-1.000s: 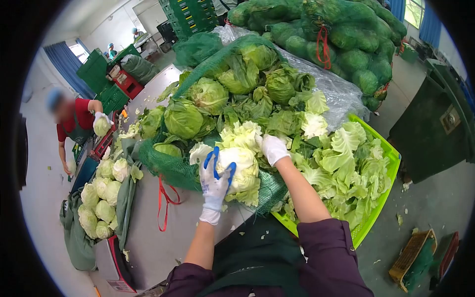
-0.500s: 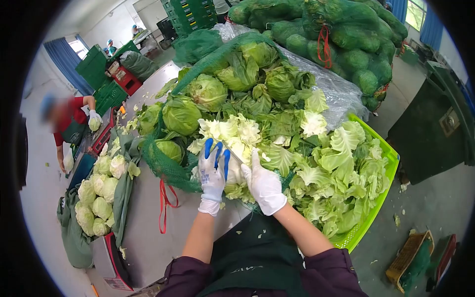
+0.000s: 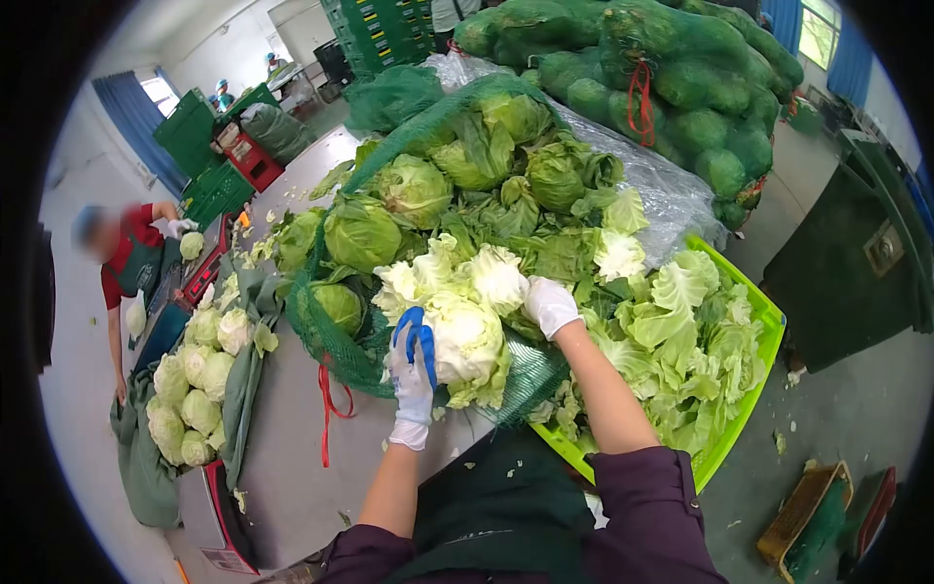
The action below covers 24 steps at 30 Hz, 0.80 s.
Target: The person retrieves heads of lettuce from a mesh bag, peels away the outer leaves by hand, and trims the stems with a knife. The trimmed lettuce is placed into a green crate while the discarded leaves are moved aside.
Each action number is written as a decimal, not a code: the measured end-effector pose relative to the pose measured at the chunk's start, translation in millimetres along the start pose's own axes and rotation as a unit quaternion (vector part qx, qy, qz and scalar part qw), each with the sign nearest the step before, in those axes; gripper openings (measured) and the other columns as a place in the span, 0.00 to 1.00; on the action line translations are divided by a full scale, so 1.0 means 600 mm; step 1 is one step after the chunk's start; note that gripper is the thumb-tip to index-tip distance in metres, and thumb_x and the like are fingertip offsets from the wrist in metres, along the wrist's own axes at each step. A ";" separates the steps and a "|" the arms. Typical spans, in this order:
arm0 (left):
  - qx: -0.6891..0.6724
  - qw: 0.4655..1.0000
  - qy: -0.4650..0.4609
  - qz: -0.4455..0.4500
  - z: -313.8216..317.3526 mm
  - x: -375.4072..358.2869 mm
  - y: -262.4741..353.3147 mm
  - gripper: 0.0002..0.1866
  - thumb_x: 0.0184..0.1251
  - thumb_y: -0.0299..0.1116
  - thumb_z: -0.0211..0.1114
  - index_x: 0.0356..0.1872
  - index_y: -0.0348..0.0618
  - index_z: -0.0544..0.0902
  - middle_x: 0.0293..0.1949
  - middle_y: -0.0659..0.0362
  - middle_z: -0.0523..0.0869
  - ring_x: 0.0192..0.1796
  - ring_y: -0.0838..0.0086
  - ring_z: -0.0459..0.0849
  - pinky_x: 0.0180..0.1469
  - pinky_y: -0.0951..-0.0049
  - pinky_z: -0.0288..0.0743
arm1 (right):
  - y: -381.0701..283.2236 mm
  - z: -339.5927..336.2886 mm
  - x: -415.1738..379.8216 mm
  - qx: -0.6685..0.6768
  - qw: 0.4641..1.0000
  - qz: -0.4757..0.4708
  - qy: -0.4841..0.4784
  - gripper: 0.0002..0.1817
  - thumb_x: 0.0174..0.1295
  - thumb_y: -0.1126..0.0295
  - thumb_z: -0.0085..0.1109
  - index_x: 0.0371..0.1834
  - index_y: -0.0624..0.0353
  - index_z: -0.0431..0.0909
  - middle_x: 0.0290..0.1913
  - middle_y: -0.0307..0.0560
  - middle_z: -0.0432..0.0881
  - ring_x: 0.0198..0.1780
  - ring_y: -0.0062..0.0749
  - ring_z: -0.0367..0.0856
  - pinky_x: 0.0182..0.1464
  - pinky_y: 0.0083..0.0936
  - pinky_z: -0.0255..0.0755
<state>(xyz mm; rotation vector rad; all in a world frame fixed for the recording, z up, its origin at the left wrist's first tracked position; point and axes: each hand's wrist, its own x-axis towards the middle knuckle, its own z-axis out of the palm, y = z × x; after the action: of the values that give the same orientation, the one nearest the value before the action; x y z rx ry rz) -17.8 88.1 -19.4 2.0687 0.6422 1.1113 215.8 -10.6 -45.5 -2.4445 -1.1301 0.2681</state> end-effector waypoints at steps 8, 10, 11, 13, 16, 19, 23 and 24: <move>0.030 0.998 0.004 -0.050 -0.029 0.040 -0.013 0.21 0.75 0.33 0.50 0.67 0.48 0.68 0.52 0.43 0.78 0.52 0.53 0.78 0.55 0.63 0.71 | -0.115 -0.023 -0.151 0.196 0.962 0.083 0.172 0.29 0.70 0.46 0.40 0.62 0.59 0.66 0.36 0.66 0.81 0.38 0.61 0.80 0.41 0.47 0.73; 0.161 0.984 -0.053 -0.052 -0.038 0.043 0.013 0.23 0.71 0.35 0.53 0.67 0.55 0.69 0.45 0.42 0.79 0.43 0.48 0.80 0.45 0.57 0.74 | -0.149 0.012 -0.179 0.202 0.966 0.080 0.143 0.34 0.70 0.44 0.38 0.69 0.59 0.60 0.29 0.68 0.81 0.34 0.62 0.80 0.38 0.47 0.74; 0.171 0.980 -0.089 -0.040 -0.041 0.046 0.040 0.23 0.69 0.37 0.56 0.65 0.53 0.71 0.42 0.44 0.80 0.41 0.49 0.80 0.44 0.59 0.75 | -0.152 0.029 -0.176 0.219 0.964 0.084 0.124 0.34 0.70 0.44 0.37 0.70 0.58 0.58 0.30 0.68 0.81 0.34 0.62 0.80 0.39 0.48 0.74; 0.202 0.962 -0.152 -0.099 -0.050 0.053 0.093 0.22 0.66 0.36 0.58 0.62 0.50 0.75 0.48 0.43 0.80 0.48 0.52 0.80 0.52 0.59 0.73 | -0.121 0.024 -0.159 0.216 0.968 0.077 0.101 0.32 0.70 0.45 0.38 0.68 0.56 0.63 0.33 0.67 0.81 0.36 0.64 0.80 0.41 0.50 0.73; 0.226 0.944 -0.087 0.222 -0.044 0.093 0.092 0.20 0.57 0.34 0.66 0.52 0.44 0.82 0.51 0.49 0.81 0.53 0.54 0.78 0.55 0.58 0.72 | -0.079 0.006 -0.129 0.209 0.977 0.024 0.043 0.35 0.68 0.42 0.40 0.68 0.58 0.62 0.38 0.66 0.82 0.39 0.60 0.81 0.43 0.47 0.73; 0.040 0.982 -0.136 0.123 0.011 0.116 0.046 0.20 0.58 0.35 0.66 0.52 0.43 0.81 0.53 0.50 0.80 0.56 0.54 0.77 0.58 0.59 0.71 | -0.112 -0.023 -0.142 0.158 0.982 0.091 0.046 0.41 0.64 0.38 0.44 0.70 0.61 0.58 0.36 0.66 0.82 0.38 0.59 0.82 0.42 0.46 0.74; -0.043 0.993 -0.114 0.005 0.054 0.096 0.026 0.15 0.57 0.40 0.67 0.43 0.46 0.86 0.52 0.53 0.82 0.55 0.56 0.77 0.57 0.57 0.70 | -0.135 -0.017 -0.139 0.156 0.967 0.186 0.082 0.47 0.57 0.32 0.50 0.71 0.57 0.57 0.35 0.66 0.83 0.38 0.58 0.82 0.42 0.45 0.75; 0.051 0.993 -0.094 0.056 0.050 0.089 0.043 0.15 0.57 0.37 0.67 0.44 0.44 0.85 0.52 0.52 0.81 0.56 0.56 0.77 0.59 0.58 0.69 | -0.117 -0.007 -0.123 0.156 0.967 0.181 0.092 0.48 0.56 0.33 0.52 0.70 0.60 0.57 0.34 0.65 0.83 0.37 0.58 0.83 0.41 0.44 0.75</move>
<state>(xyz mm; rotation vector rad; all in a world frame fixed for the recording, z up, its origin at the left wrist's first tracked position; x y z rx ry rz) 37.3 98.3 15.9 2.2881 0.5054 0.9467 121.6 -27.6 -10.0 -2.3173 -0.5118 0.2948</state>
